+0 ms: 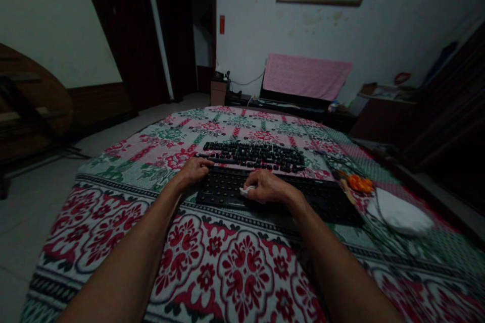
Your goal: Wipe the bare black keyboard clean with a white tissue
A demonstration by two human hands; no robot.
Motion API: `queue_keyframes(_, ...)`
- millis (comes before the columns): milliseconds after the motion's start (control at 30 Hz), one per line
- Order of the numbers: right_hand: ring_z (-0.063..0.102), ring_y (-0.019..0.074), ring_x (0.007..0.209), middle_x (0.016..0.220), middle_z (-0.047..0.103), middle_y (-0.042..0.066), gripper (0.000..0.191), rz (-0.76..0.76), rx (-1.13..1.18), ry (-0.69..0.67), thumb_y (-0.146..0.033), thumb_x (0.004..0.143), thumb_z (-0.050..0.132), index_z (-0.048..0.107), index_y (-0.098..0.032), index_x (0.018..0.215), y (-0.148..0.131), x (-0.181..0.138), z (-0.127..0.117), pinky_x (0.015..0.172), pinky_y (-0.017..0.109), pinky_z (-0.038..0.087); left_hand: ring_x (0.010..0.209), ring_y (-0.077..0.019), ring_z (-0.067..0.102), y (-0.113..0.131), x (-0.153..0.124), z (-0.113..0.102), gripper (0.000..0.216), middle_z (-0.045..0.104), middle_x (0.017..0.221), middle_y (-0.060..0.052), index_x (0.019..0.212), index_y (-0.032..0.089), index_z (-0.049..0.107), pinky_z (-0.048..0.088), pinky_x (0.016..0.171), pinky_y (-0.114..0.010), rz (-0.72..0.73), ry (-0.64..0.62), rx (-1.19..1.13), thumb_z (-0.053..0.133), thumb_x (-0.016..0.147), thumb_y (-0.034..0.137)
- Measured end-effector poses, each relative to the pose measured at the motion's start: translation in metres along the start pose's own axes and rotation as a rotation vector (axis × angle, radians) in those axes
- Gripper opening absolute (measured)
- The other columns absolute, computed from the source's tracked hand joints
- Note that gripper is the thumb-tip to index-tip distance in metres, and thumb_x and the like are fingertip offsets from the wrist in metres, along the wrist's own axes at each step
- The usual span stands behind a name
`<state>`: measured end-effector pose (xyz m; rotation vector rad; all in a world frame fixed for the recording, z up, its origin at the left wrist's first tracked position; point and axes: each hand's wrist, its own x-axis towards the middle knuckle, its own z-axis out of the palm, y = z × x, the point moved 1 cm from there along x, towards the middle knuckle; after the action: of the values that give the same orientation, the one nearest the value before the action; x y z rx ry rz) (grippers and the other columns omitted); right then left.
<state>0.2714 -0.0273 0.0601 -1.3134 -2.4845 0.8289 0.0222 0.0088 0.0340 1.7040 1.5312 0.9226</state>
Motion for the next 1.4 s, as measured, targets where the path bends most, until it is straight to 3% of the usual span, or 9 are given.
queue_keyframes(167,0.055,0.0105,0.063,0.076,0.066,0.002,0.023,-0.063,-0.007,0.143,-0.028,0.073,0.054,0.07,-0.014,0.083,-0.002,-0.002,-0.006,0.056,0.018,0.037,0.067,-0.0203,0.059,-0.002,0.002,0.001,0.047,0.07,0.076,-0.006,0.09,0.011,0.072,0.046,0.062,-0.029,-0.005,0.007,-0.01,0.047,0.05,0.019)
queue_keyframes(333,0.057,0.0125,0.07,0.082,0.067,0.003,0.024,-0.18,-0.171,0.127,-0.022,0.073,0.052,0.071,-0.017,0.087,-0.012,0.001,0.003,0.062,0.02,0.038,0.055,-0.016,0.054,-0.01,0.007,0.002,0.05,0.067,0.067,-0.004,0.095,0.01,0.07,0.042,0.055,-0.026,-0.004,0.001,0.021,0.047,0.051,0.021)
queue_keyframes(700,0.056,0.0153,0.076,0.09,0.061,0.007,0.028,-0.082,-0.406,0.339,-0.022,0.078,0.048,0.065,-0.02,0.1,-0.018,-0.016,0.029,0.069,0.024,0.038,0.056,-0.0162,0.055,-0.001,0.001,0.002,0.045,0.067,0.062,-0.002,0.088,0.012,0.072,0.041,0.052,-0.024,-0.005,0.053,0.046,0.048,0.052,0.025)
queue_keyframes(1000,0.055,0.0145,0.073,0.086,0.061,0.006,0.027,-0.099,-0.344,0.448,-0.021,0.074,0.051,0.067,-0.018,0.095,-0.009,-0.018,0.036,0.066,0.023,0.038,0.055,-0.0162,0.055,-0.015,0.006,0.002,0.041,0.067,0.061,-0.003,0.088,0.013,0.072,0.04,0.051,-0.024,0.027,0.055,-0.006,0.054,0.054,0.027)
queue_keyframes(1400,0.057,0.0138,0.071,0.082,0.064,0.006,0.024,-0.129,-0.27,0.422,-0.024,0.073,0.052,0.069,-0.016,0.088,-0.007,-0.015,0.032,0.062,0.021,0.038,0.06,-0.0174,0.056,-0.007,0.002,-0.002,0.039,0.068,0.063,-0.003,0.085,0.014,0.073,0.042,0.054,-0.025,0.019,0.052,-0.014,0.055,0.053,0.026)
